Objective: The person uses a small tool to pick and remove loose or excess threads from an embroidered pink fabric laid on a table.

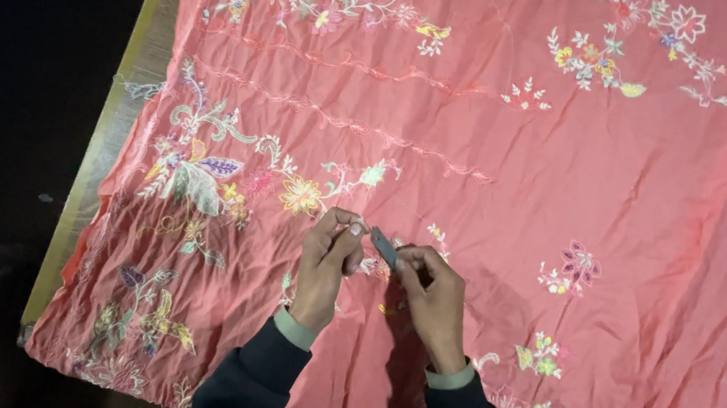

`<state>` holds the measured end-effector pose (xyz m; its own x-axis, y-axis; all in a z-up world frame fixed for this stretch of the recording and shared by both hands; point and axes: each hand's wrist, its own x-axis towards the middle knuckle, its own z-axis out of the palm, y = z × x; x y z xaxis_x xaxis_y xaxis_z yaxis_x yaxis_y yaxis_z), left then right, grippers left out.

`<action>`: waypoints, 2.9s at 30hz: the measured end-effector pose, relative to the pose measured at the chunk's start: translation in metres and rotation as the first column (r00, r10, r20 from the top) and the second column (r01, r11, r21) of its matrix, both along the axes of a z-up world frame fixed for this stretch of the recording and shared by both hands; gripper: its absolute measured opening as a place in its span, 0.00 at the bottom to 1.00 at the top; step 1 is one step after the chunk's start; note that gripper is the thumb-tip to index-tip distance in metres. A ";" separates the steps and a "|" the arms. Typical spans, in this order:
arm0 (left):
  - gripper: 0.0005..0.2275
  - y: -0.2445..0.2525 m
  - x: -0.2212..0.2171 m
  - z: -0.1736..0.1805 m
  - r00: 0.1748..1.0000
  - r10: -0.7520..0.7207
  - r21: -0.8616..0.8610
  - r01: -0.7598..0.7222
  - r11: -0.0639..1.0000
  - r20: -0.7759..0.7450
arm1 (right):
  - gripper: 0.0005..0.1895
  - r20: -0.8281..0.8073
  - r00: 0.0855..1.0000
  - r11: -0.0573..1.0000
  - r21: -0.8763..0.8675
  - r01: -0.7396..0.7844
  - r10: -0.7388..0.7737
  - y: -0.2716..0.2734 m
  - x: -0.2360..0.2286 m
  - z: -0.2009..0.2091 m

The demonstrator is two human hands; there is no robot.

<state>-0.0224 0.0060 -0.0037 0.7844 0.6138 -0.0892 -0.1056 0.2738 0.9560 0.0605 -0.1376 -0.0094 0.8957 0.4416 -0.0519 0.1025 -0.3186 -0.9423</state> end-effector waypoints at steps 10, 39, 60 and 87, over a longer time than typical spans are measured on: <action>0.13 0.018 -0.006 -0.073 0.852 -0.025 0.824 0.513 0.242 -0.523 | 0.05 -0.113 0.976 0.976 0.099 0.195 -0.184 -0.038 0.002 0.006; 0.14 -0.044 0.053 -0.090 0.933 0.201 0.952 0.277 0.132 -0.300 | 0.02 -0.137 0.900 0.877 0.204 0.435 -0.414 -0.069 0.012 -0.026; 0.03 -0.040 0.027 -0.033 0.973 -0.158 0.625 0.230 0.746 -0.169 | 0.06 0.491 0.860 0.974 -0.224 -0.032 0.140 -0.029 0.052 0.001; 0.05 -0.023 0.016 -0.032 0.935 -0.346 0.633 0.223 0.741 0.075 | 0.05 0.515 0.857 0.985 -0.150 0.080 0.009 -0.046 0.025 0.004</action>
<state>-0.0063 -0.0171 -0.0361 0.8952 0.2344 0.3791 -0.3005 -0.3108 0.9017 0.0853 -0.1838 -0.0054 0.8295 0.4342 0.3512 0.5417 -0.4729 -0.6949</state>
